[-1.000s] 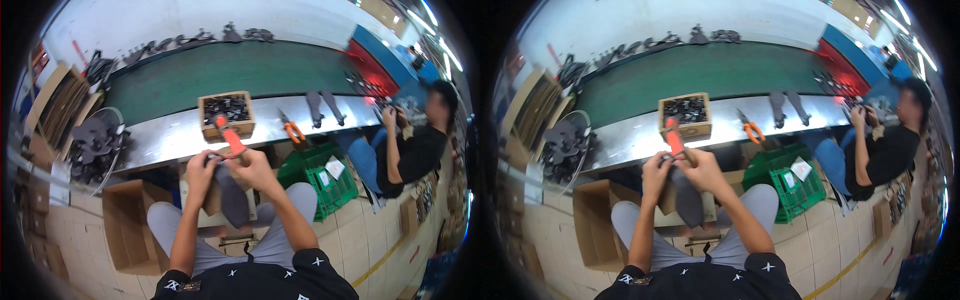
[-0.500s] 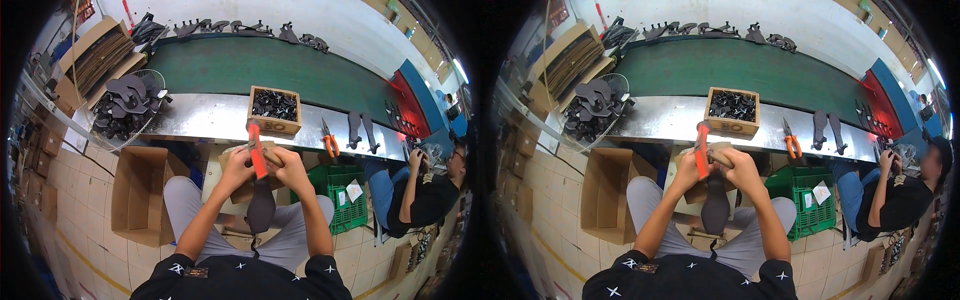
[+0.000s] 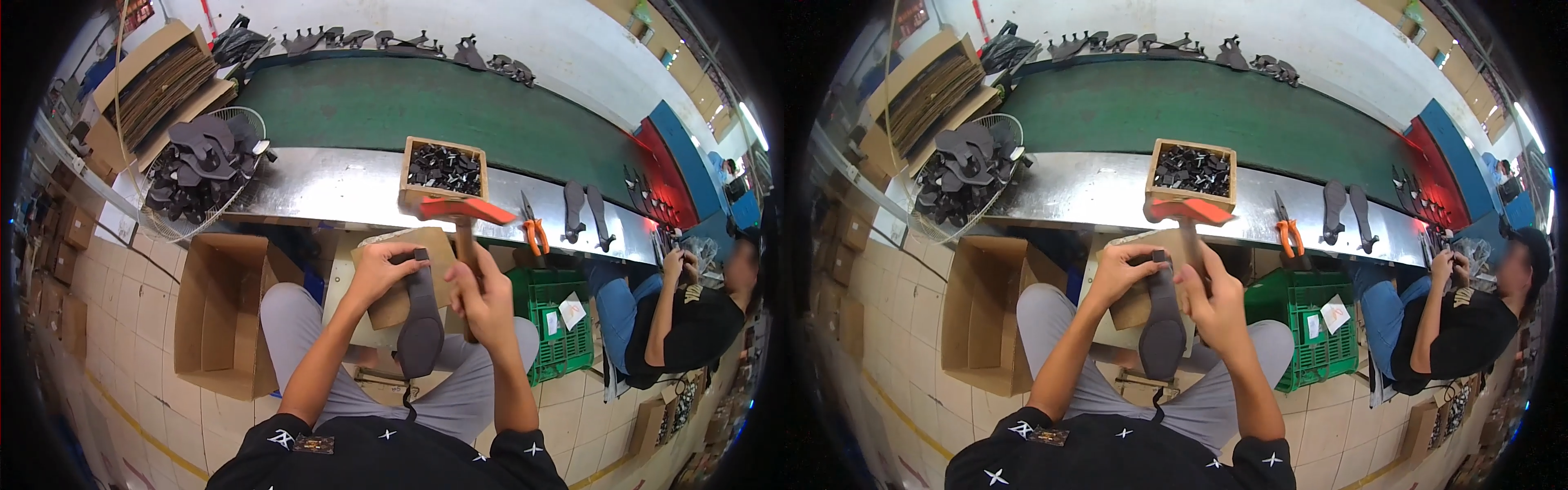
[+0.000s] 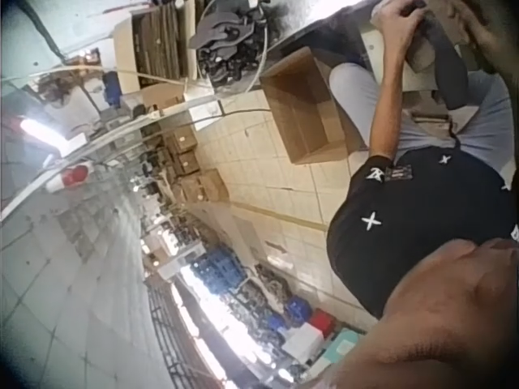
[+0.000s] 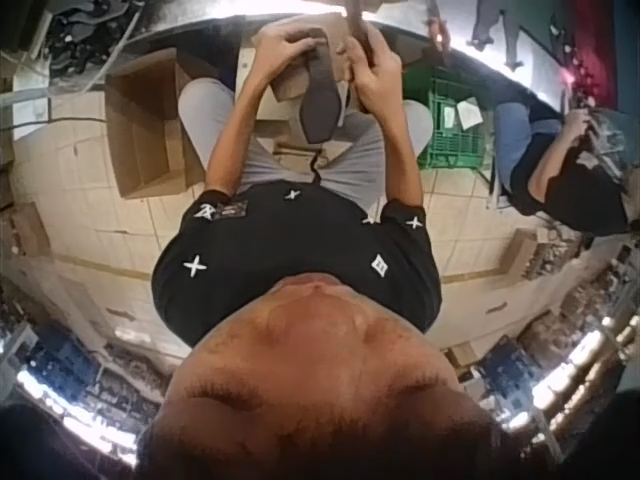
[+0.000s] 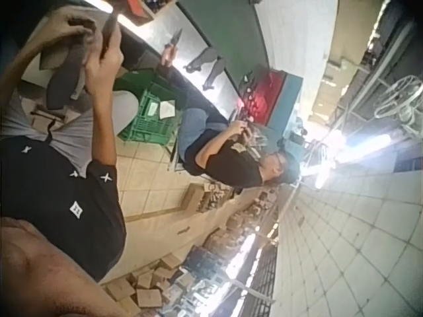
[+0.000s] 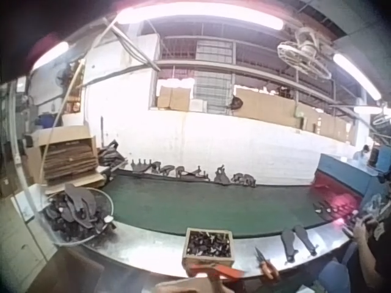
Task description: Manually assemble shoe components using a hammer and small nails or tacks at a workstation.
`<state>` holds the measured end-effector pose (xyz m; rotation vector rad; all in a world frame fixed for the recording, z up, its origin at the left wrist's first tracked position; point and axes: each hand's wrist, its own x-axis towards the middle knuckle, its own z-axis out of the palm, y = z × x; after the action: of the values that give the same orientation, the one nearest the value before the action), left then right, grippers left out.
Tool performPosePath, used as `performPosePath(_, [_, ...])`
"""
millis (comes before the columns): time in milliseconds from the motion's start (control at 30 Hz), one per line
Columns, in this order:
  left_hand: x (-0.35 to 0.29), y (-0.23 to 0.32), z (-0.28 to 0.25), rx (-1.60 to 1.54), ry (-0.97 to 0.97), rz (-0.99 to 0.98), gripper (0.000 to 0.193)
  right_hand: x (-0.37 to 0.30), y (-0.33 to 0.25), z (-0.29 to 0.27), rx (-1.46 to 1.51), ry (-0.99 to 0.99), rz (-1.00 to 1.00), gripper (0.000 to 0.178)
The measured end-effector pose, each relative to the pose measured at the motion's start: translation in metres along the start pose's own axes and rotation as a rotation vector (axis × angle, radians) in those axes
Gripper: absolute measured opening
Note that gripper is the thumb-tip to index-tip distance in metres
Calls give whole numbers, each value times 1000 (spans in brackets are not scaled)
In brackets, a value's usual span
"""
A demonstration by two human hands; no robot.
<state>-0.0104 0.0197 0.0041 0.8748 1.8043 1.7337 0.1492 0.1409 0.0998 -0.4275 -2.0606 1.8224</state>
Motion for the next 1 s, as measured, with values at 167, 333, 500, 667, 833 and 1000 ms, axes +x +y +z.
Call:
performPosePath(167, [3, 2, 1, 87, -4, 73, 24, -39, -9, -2, -460, 94, -228, 44])
performPosePath(333, [0, 8, 1, -50, -10, -17, 24, -35, -1, -4, -513, 29, -216, 45])
performPosePath(500, [0, 8, -2, 35, -41, -19, 25, -36, -8, -1, -412, 41, -205, 44])
performPosePath(667, [-7, 9, -1, 78, -72, 40, 52, -35, -7, -5, -525, -43, -240, 40])
performPosePath(833, [-20, -10, -3, 583, 30, 254, 106, -62, -41, -14, -629, 113, -478, 38])
performPosePath(1000, [-3, -6, -7, 691, 10, 213, 118, -20, 4, -9, -752, -39, -223, 32])
